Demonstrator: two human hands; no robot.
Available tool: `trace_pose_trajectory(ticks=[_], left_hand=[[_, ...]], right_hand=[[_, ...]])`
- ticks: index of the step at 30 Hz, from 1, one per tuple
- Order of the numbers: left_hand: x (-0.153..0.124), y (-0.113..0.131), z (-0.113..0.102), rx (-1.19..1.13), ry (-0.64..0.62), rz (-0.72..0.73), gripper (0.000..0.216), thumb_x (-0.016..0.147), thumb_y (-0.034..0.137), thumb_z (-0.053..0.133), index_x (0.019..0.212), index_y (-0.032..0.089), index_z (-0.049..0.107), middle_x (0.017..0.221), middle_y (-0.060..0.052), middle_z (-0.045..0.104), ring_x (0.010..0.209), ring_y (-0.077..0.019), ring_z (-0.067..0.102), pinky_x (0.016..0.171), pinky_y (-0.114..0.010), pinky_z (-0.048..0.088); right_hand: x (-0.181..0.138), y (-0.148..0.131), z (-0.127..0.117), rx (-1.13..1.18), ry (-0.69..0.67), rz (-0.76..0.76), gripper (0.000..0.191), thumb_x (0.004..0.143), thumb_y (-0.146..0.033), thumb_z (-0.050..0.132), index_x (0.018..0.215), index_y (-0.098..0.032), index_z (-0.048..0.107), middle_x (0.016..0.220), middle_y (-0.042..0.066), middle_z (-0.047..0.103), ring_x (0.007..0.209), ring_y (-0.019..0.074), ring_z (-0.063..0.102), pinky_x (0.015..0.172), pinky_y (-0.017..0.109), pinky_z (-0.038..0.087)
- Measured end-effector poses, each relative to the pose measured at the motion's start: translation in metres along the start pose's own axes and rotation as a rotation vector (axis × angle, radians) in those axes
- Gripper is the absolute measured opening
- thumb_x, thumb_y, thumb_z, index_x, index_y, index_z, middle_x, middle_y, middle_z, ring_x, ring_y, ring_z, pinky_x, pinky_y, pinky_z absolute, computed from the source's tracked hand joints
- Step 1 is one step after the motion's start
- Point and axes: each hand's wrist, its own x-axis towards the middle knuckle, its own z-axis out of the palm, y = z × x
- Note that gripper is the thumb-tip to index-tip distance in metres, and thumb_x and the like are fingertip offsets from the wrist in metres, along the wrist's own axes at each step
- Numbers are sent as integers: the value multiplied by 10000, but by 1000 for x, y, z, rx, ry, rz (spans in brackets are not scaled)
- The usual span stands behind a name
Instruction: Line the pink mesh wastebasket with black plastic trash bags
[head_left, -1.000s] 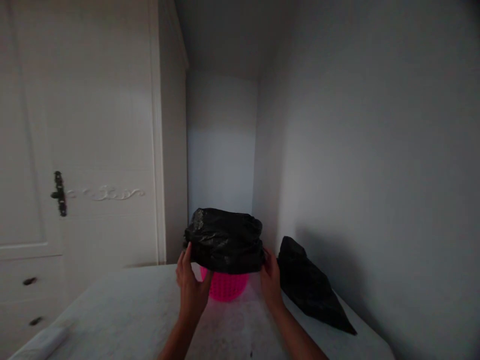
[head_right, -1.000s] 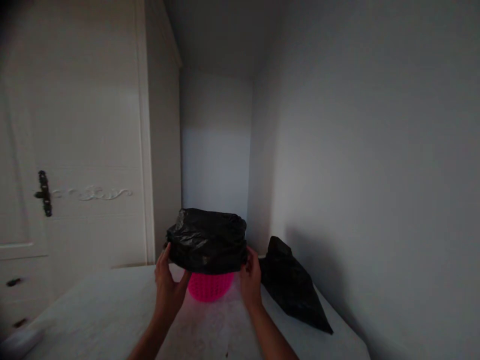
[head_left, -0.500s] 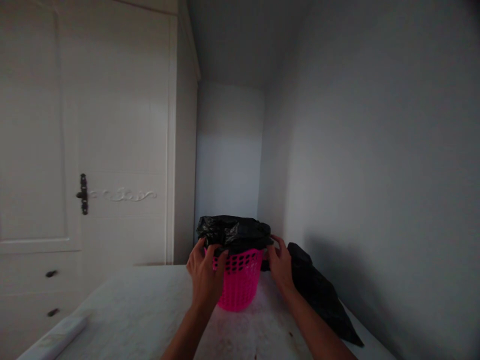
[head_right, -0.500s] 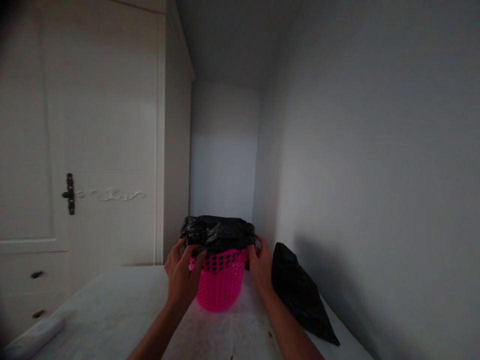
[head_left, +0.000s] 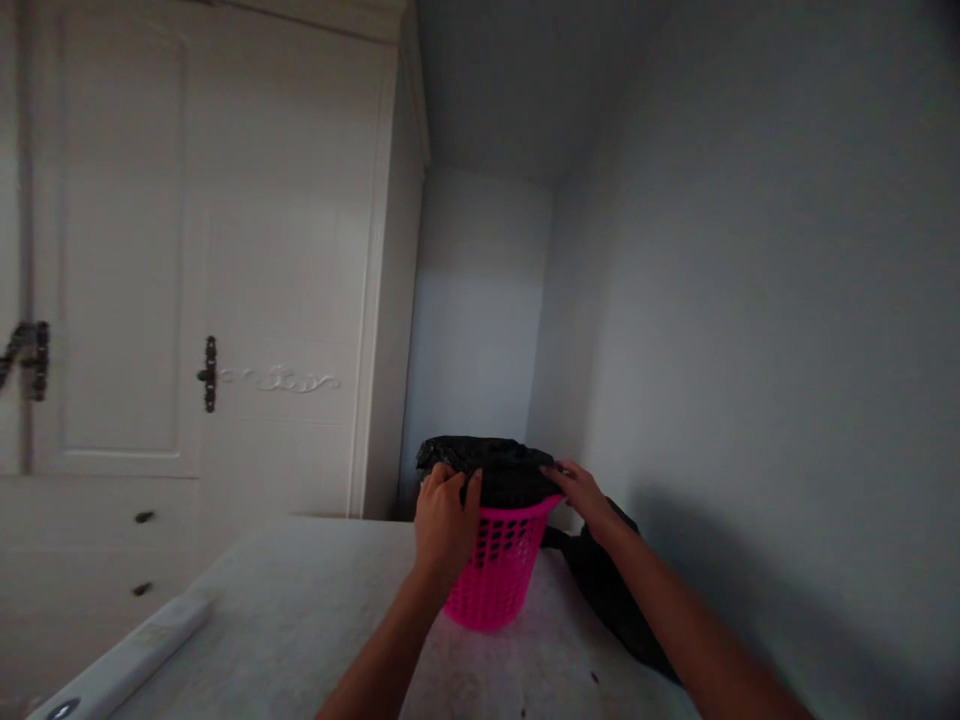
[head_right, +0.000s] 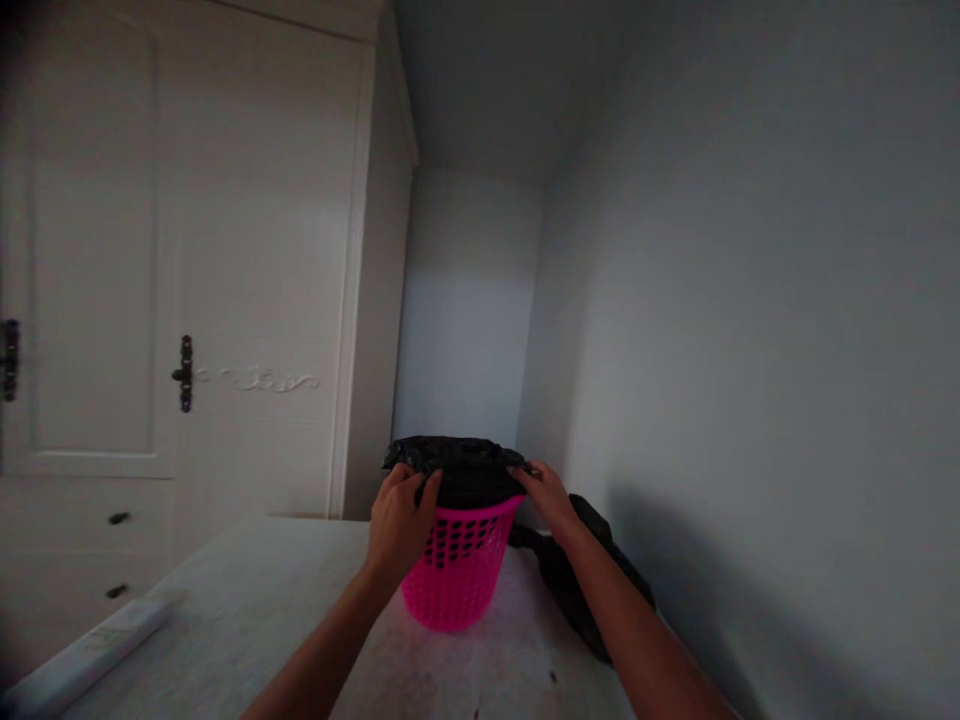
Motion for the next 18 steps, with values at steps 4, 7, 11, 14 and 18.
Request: trace_pose_trajectory(ticks=[4,7,11,14,18], left_hand=[[-2,5,-1,57,-40,58,486,1068,427,450,709,228,709,893,-84,692,865,-262,673,861,-434,501],[-3,11,-6,105,-37,60,500,1067,411,458,664,230,692,865,-85,722,865,-259,694,825,-410,482],[-2,24,-20,186,-95,-32,489,1067,420,448,720,221,729,846,-101,772,900,-291,736,817,-416,452],[-1,29,-29,203,-151,-94,506,1076,448,404,784,223,750,853,-118,802,899,-320,757,852,-450,435],[0,29,-34,184,-190,-133,480,1073,474,378,855,235,733,841,-117,811,875,-333,768,864,-461,426]], right_hand=[[30,-6,-3,-103,-134,-122,391,759,-524,730,943,-190,814,931,67,829,901,269,738,841,395,553],[48,-12,2,-366,-90,-212,277,800,-397,712,980,-216,820,979,75,838,948,273,752,875,391,549],[61,-22,11,-551,-55,-265,192,866,-400,698,850,-245,810,934,83,824,963,289,746,883,372,511],[65,-29,16,-654,-16,-269,275,921,-409,654,743,-239,776,871,116,804,959,318,747,849,373,498],[71,-38,23,-708,12,-301,287,978,-300,554,839,-223,794,914,149,807,978,325,750,857,373,490]])
